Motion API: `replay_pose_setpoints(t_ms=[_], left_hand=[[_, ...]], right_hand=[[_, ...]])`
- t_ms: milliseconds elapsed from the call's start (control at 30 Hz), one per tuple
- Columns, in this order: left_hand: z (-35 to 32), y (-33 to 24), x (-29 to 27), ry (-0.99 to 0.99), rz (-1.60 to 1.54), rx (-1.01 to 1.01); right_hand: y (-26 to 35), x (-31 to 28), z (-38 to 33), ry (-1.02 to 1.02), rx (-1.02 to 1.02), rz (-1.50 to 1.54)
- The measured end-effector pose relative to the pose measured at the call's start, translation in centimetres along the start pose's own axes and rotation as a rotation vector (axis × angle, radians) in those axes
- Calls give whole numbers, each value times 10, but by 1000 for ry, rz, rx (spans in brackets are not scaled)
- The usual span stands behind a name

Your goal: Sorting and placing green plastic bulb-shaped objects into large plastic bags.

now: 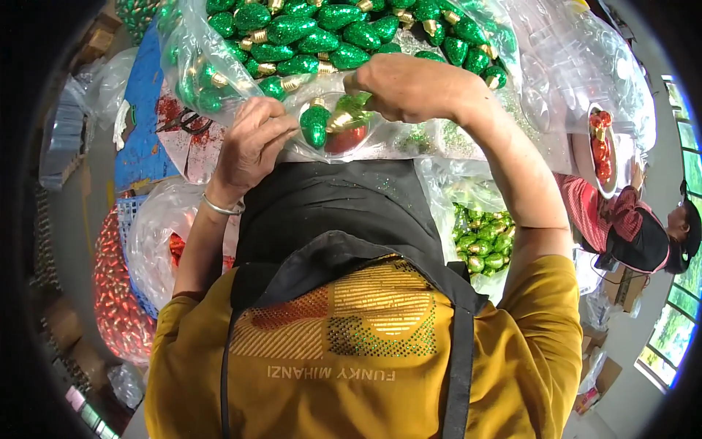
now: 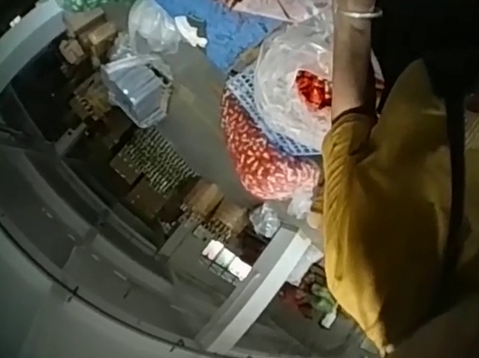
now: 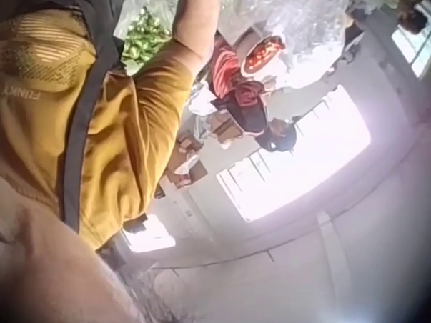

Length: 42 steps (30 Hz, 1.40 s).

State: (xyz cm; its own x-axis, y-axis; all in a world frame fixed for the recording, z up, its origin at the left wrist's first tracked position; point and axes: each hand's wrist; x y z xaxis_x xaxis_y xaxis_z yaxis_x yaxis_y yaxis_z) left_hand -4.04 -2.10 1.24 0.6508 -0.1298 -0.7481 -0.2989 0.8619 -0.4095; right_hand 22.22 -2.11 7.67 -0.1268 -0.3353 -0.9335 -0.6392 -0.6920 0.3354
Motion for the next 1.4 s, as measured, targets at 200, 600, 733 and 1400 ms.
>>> replay_pose_setpoints(t_ms=[200,600,733,1400], left_hand=[[5,5,5,59,5,30],[-2,4,11,6,-5,92],[-2,3,12,-13,-4,110],[-2,-1,26,-68,-87,46]], right_hand=[[2,0,32,293,50,8],[-14,31,77,476,102,69],[-9,39,77,367,26,106],[-3,68,88,443,-401,-476]])
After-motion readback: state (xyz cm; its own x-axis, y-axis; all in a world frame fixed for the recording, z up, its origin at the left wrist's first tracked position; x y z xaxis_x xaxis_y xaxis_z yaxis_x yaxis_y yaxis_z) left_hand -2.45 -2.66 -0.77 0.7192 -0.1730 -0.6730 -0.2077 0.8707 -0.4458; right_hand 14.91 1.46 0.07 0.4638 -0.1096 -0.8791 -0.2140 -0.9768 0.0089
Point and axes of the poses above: each hand's wrist, its own z-axis towards the middle knuckle, its own x-axis out of the palm, y = z × x, and after that the axes turned 5 degrees about y, right-handed
